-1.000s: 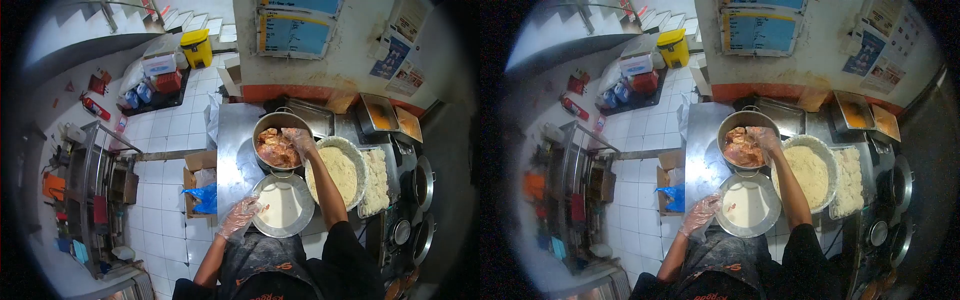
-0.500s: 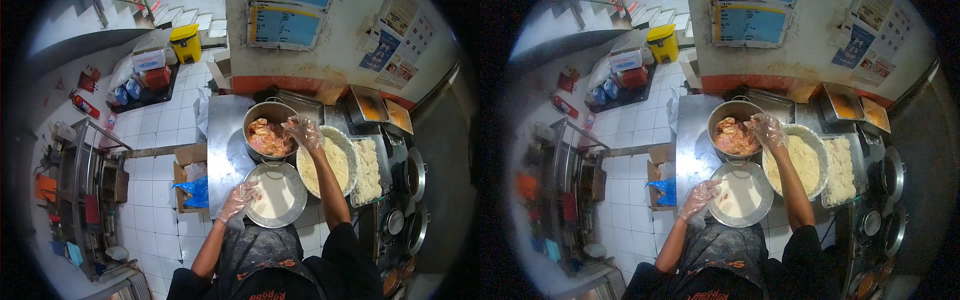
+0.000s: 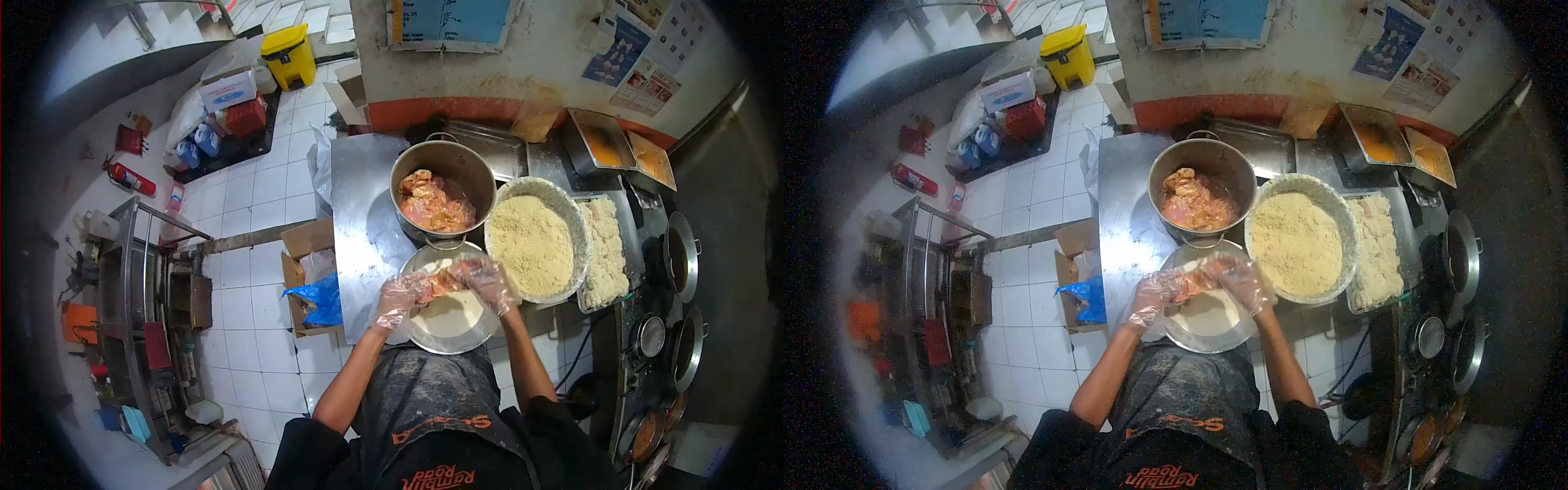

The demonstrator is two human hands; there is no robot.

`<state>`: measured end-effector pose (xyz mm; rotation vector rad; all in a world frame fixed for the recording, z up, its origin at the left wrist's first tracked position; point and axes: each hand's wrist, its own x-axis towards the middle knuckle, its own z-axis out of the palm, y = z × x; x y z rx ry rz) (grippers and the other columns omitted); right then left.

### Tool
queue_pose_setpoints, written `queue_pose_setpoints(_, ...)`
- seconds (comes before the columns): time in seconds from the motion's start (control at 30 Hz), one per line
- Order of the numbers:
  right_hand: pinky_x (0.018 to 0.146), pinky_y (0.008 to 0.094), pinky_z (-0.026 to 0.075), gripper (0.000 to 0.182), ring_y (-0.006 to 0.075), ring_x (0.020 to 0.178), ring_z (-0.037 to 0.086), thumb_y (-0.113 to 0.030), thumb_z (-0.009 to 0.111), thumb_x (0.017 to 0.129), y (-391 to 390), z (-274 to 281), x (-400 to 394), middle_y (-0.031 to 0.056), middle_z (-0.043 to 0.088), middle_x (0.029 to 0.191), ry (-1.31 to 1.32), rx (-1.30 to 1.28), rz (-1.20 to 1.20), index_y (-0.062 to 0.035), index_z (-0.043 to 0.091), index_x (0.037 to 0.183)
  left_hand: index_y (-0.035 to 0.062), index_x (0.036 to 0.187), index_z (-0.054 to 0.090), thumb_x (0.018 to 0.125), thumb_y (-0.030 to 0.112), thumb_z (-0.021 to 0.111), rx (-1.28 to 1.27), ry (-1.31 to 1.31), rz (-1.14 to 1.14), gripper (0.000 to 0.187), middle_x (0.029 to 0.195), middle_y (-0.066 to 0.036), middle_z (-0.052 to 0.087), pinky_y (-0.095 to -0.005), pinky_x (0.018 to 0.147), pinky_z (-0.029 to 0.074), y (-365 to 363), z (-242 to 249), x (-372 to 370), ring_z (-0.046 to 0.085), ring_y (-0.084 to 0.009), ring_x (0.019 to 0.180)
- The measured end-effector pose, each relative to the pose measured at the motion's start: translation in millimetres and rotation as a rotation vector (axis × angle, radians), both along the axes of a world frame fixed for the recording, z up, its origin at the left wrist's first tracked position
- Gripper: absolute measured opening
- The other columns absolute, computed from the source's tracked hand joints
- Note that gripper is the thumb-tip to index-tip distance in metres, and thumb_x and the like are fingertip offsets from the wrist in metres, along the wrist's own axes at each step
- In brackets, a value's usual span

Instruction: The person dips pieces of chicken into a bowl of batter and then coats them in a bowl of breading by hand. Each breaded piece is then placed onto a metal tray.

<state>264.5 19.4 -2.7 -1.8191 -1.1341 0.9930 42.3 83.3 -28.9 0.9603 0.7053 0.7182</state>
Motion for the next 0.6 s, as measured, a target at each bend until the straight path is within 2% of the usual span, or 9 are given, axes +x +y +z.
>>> queue_pose_setpoints(0.07,0.067,0.0256,0.052,0.035,0.0114,0.08,0.061,-0.018,0.073,0.08,-9.6,-8.9,-9.0,0.0085,0.067,0.094,-0.046,-0.122,-0.016,-0.0002,0.062,0.108,0.0005,0.105,0.065,0.079,0.016,0.064,0.38,0.63,-0.095,0.03,0.091,-0.013,0.068,-0.0303,0.069,0.054,-0.5,-5.6,0.0,0.066,-0.019,0.078)
queue_pose_setpoints(0.1,0.066,0.0248,0.051,0.034,0.0106,0.08,0.06,-0.015,0.073,0.08,-14.6,-12.2,-13.3,0.0075,0.066,0.094,-0.095,-0.239,-0.032,-0.0002,0.062,0.108,-0.001,0.093,0.067,0.08,0.018,0.063,0.694,0.676,-0.123,0.023,0.082,-0.016,0.068,-0.0337,0.065,0.052,-1.5,-29.3,-1.8,0.066,-0.0208,0.074)
queue_pose_setpoints(0.13,0.066,0.0248,0.051,0.034,0.0106,0.08,0.06,-0.015,0.073,0.08,-22.1,-30.1,-13.8,0.0075,0.066,0.094,-0.094,-0.241,-0.029,-0.0002,0.062,0.108,-0.001,0.093,0.067,0.08,0.018,0.063,0.691,0.678,-0.122,0.023,0.082,-0.016,0.068,-0.0337,0.065,0.052,-1.7,-39.6,1.6,0.066,-0.0208,0.074)
queue_pose_setpoints(0.2,0.063,0.0246,0.049,0.027,0.0103,0.075,0.059,-0.011,0.071,0.08,-33.1,-95.8,-10.4,0.0064,0.066,0.089,0.388,0.073,-0.133,0.0023,0.064,0.102,-0.0007,0.085,0.066,0.079,0.019,0.061,0.527,0.49,0.044,0.021,0.076,-0.017,0.066,-0.0399,0.062,0.051,-7.0,-51.2,14.4,0.064,-0.0272,0.068)
queue_pose_setpoints(0.23,0.062,0.0245,0.049,0.02,0.01,0.07,0.058,-0.007,0.069,0.08,-27.5,-103.7,-17.9,0.0051,0.066,0.083,0.306,0.192,-0.156,0.0049,0.066,0.096,-0.0005,0.078,0.063,0.08,0.015,0.056,0.787,0.683,0.016,0.017,0.07,-0.018,0.062,-0.0443,0.059,0.049,-7.0,-55.5,19.4,0.061,-0.033,0.065)
queue_pose_setpoints(0.33,0.06,0.0247,0.048,0.016,0.0091,0.068,0.057,-0.006,0.069,0.08,-31.3,-107.9,-22.3,0.0042,0.065,0.078,0.314,0.139,-0.245,0.005,0.067,0.091,0.0005,0.081,0.062,0.081,0.013,0.057,0.884,0.849,-0.131,0.013,0.078,-0.02,0.062,-0.0422,0.063,0.048,-9.6,-58.2,28.8,0.061,-0.0348,0.074)
queue_pose_setpoints(0.47,0.059,0.0248,0.048,0.018,0.0087,0.068,0.057,-0.008,0.071,0.078,-34.9,-93.8,-29.6,0.0041,0.066,0.078,0.367,0.211,-0.302,0.003,0.067,0.092,-0.0009,0.087,0.058,0.084,0.007,0.048,1.134,0.748,-0.205,0.013,0.075,-0.021,0.06,-0.0431,0.06,0.048,-28.1,-73.3,36.3,0.06,-0.0365,0.07)
queue_pose_setpoints(0.53,0.06,0.0248,0.048,0.02,0.0091,0.067,0.057,-0.009,0.073,0.076,-28.4,-89.6,-22.2,0.005,0.066,0.077,0.009,-0.032,-0.18,0.0019,0.068,0.092,-0.0008,0.093,0.056,0.085,0.008,0.048,1.107,0.76,-0.223,0.014,0.074,-0.02,0.059,-0.0421,0.059,0.048,-25.9,-80.8,35.5,0.059,-0.0349,0.067)
queue_pose_setpoints(0.6,0.06,0.0249,0.048,0.02,0.0093,0.068,0.058,-0.01,0.074,0.076,-27.2,-62.7,-21.4,0.0054,0.066,0.079,0.076,-0.039,-0.203,0.0019,0.068,0.091,0.0003,0.087,0.06,0.083,0.004,0.049,0.896,0.655,-0.162,0.013,0.079,-0.019,0.061,-0.0423,0.062,0.048,-23.1,-73.1,24.0,0.06,-0.0332,0.073)
